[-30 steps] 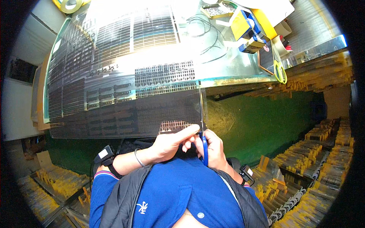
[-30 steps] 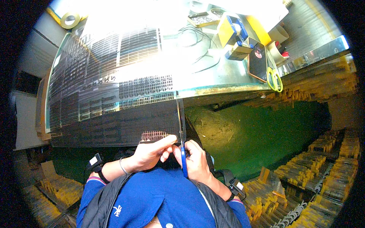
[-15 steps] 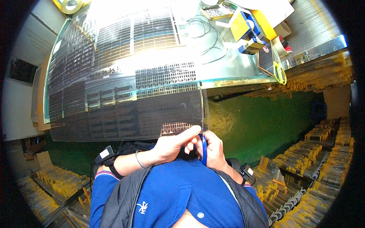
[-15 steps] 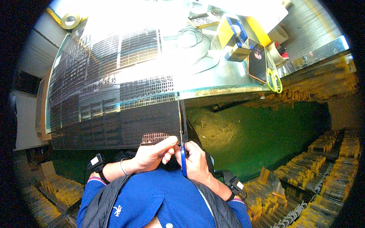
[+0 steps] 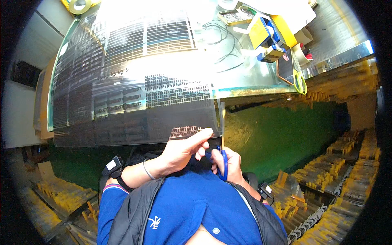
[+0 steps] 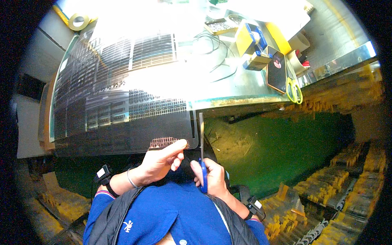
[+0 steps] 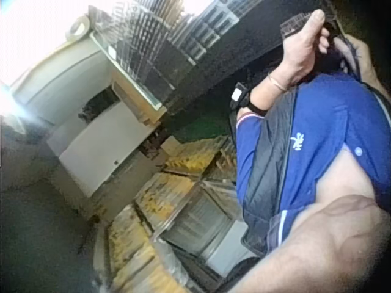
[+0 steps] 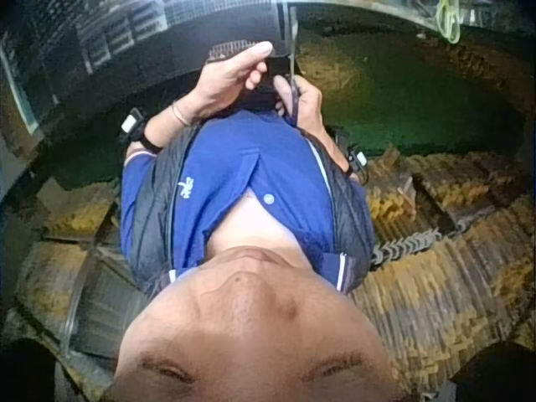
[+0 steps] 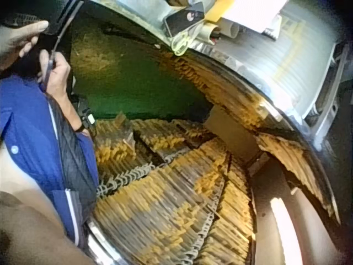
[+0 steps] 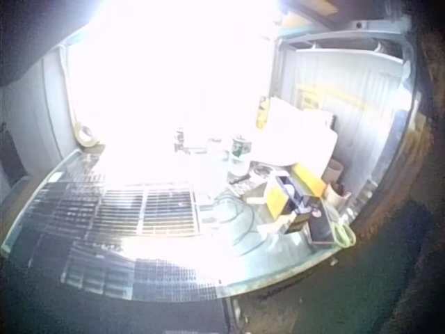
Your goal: Cutting individual small metal components from a larger sheet using scissors on a light table.
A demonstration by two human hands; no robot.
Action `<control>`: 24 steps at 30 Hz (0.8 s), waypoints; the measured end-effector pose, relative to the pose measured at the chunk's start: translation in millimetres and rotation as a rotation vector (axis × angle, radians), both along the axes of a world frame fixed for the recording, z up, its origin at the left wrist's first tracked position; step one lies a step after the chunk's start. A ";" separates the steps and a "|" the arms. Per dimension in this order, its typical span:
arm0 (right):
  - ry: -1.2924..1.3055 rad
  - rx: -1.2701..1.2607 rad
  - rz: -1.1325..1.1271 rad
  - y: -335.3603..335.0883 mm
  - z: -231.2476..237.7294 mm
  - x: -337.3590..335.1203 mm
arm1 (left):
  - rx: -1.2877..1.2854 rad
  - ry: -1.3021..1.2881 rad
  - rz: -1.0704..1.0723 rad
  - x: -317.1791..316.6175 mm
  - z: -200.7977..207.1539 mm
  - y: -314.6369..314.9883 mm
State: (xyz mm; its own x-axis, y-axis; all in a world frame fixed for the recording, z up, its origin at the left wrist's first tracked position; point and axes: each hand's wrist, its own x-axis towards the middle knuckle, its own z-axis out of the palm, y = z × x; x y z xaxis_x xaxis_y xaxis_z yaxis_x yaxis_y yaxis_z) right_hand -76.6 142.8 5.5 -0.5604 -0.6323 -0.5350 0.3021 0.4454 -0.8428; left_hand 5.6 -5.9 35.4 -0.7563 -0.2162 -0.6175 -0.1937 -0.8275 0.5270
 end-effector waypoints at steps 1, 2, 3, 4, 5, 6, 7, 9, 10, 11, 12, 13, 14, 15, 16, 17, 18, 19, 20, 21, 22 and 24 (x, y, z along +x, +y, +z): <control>-0.104 -0.061 -0.086 0.5 -2.9 -1.5 | -0.002 0.005 0.004 0.4 -0.6 -1.0; -0.076 -0.262 -0.083 2.0 -6.8 -6.7 | -0.009 0.028 -0.008 1.3 -2.5 -2.5; -0.065 -0.402 -0.116 -3.6 -5.5 -11.5 | -0.018 0.053 -0.019 2.4 -4.1 -4.4; -0.066 -0.458 -0.138 -12.3 4.1 -15.9 | -0.027 0.080 -0.030 5.2 -4.4 -5.4; -0.064 -0.516 -0.160 -22.0 16.7 -20.8 | -0.036 0.088 -0.024 7.8 -2.5 -5.6; 0.014 -0.522 -0.104 -31.0 25.3 -26.8 | -0.107 0.098 -0.079 10.8 0.3 -5.5; -0.019 -0.462 -0.119 -42.5 36.2 -29.3 | -0.186 0.106 -0.129 15.8 3.0 -6.1; 0.041 -0.432 -0.067 -53.6 43.9 -36.4 | -0.321 0.194 -0.140 31.7 -5.8 -11.1; 0.073 -0.419 -0.108 -57.6 43.3 -36.7 | -0.339 0.202 -0.024 47.5 -11.9 -18.0; 0.081 -0.457 -0.091 -58.1 45.8 -40.1 | -0.355 0.217 0.086 65.7 -16.0 -28.5; 0.139 -0.470 -0.152 -57.1 45.5 -45.8 | -0.368 0.119 0.353 85.7 -19.5 -38.4; 0.192 -0.481 -0.216 -54.2 46.1 -52.2 | -0.370 0.024 0.621 107.0 -19.1 -49.8; 0.211 -0.485 -0.255 -49.8 44.1 -58.5 | -0.395 -0.023 0.857 130.8 -14.3 -68.2; 0.227 -0.484 -0.290 -46.4 42.3 -63.3 | -0.441 -0.071 1.197 149.8 -9.1 -83.9; 0.191 -0.519 -0.298 -43.4 44.8 -65.6 | -0.456 -0.063 1.316 188.0 -16.3 -102.1; 0.258 -0.533 -0.281 -42.3 47.6 -67.0 | -0.542 -0.152 1.416 227.7 -23.5 -118.6; 0.239 -0.543 -0.269 -40.3 44.3 -67.9 | -0.623 -0.181 1.382 244.2 -9.4 -126.2; 0.221 -0.553 -0.260 -38.4 39.1 -68.1 | -0.746 -0.336 1.341 266.2 -4.1 -131.0; 0.204 -0.537 -0.255 -38.0 35.9 -67.7 | -0.790 -0.446 1.224 285.8 0.3 -138.1; 0.181 -0.524 -0.232 -40.3 33.2 -67.1 | -0.848 -0.482 1.094 295.3 15.7 -133.8; 0.175 -0.515 -0.217 -42.1 32.2 -65.5 | -0.920 -0.495 0.991 305.6 23.2 -137.7; 0.148 -0.508 -0.225 -41.8 29.6 -65.1 | -1.047 -0.507 0.797 305.3 43.3 -144.0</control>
